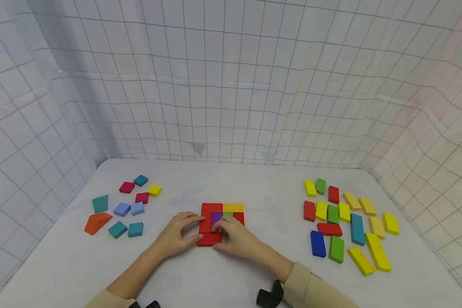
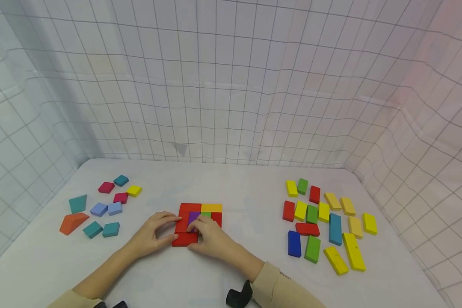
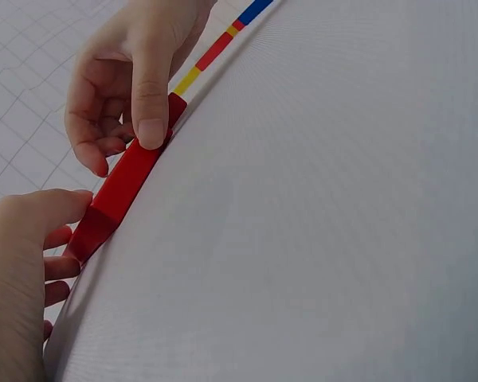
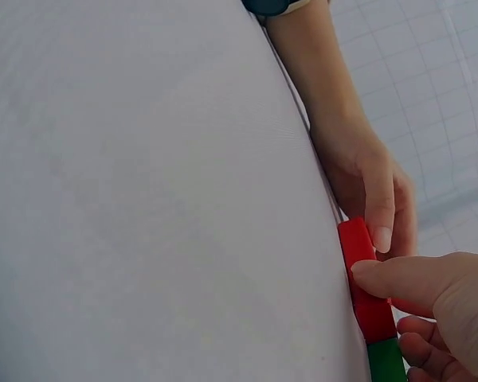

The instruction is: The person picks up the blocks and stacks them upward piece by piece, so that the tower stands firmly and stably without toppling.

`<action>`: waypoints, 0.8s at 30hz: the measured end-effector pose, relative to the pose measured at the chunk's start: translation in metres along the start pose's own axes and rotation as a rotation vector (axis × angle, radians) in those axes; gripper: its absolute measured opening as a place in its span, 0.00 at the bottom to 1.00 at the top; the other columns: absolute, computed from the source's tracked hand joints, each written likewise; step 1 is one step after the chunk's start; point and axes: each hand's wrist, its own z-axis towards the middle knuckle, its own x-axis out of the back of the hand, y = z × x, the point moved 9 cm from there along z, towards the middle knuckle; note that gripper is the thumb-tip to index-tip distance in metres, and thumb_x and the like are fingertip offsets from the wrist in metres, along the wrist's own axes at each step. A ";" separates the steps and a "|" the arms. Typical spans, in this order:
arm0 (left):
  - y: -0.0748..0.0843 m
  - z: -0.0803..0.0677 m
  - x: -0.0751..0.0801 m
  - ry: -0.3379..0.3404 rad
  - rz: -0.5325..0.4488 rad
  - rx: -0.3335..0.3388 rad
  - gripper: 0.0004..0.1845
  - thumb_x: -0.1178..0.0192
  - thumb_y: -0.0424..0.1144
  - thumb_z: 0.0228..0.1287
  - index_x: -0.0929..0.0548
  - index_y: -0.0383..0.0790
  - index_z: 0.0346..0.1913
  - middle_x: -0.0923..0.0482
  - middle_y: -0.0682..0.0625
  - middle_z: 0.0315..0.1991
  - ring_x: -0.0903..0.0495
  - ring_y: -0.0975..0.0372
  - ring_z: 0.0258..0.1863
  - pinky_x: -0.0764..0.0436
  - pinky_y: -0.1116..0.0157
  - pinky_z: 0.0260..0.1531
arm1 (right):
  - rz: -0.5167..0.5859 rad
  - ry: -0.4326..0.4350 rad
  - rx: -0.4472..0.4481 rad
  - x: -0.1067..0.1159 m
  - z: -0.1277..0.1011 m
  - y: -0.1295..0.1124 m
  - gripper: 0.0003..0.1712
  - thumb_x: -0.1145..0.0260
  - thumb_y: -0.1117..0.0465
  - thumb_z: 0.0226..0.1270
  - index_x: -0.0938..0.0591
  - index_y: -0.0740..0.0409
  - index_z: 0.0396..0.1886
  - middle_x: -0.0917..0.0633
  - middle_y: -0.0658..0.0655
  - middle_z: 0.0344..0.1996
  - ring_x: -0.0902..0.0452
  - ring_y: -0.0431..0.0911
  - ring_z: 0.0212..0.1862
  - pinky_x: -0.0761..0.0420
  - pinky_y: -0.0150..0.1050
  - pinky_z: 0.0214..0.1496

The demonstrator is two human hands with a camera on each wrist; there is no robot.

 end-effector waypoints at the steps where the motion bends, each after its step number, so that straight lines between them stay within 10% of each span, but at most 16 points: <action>1: 0.000 0.000 0.000 -0.002 0.001 0.004 0.23 0.33 0.44 0.48 0.20 0.45 0.51 0.24 0.51 0.48 0.27 0.57 0.50 0.25 0.49 0.47 | 0.024 -0.005 -0.010 0.001 0.000 0.002 0.18 0.29 0.56 0.52 0.22 0.54 0.41 0.26 0.47 0.35 0.31 0.37 0.38 0.28 0.24 0.41; 8: -0.002 0.000 0.000 -0.031 -0.004 0.041 0.24 0.34 0.45 0.49 0.21 0.46 0.53 0.25 0.51 0.49 0.28 0.56 0.51 0.26 0.48 0.48 | 0.120 0.176 -0.096 0.055 -0.011 0.042 0.19 0.30 0.63 0.53 0.23 0.61 0.45 0.23 0.57 0.36 0.28 0.47 0.38 0.24 0.36 0.40; 14: 0.000 0.000 0.000 -0.019 0.008 0.019 0.24 0.33 0.43 0.49 0.21 0.44 0.52 0.24 0.51 0.48 0.28 0.57 0.51 0.25 0.49 0.47 | 0.033 0.378 -0.340 0.111 -0.056 0.115 0.20 0.31 0.65 0.54 0.23 0.64 0.47 0.23 0.61 0.39 0.27 0.50 0.40 0.23 0.41 0.40; 24: 0.000 0.000 0.000 -0.031 -0.004 0.031 0.24 0.34 0.44 0.50 0.21 0.45 0.52 0.25 0.51 0.49 0.28 0.56 0.51 0.26 0.49 0.48 | -0.095 0.319 -0.658 0.139 -0.128 0.182 0.27 0.35 0.58 0.59 0.29 0.67 0.56 0.29 0.69 0.47 0.30 0.59 0.45 0.24 0.54 0.47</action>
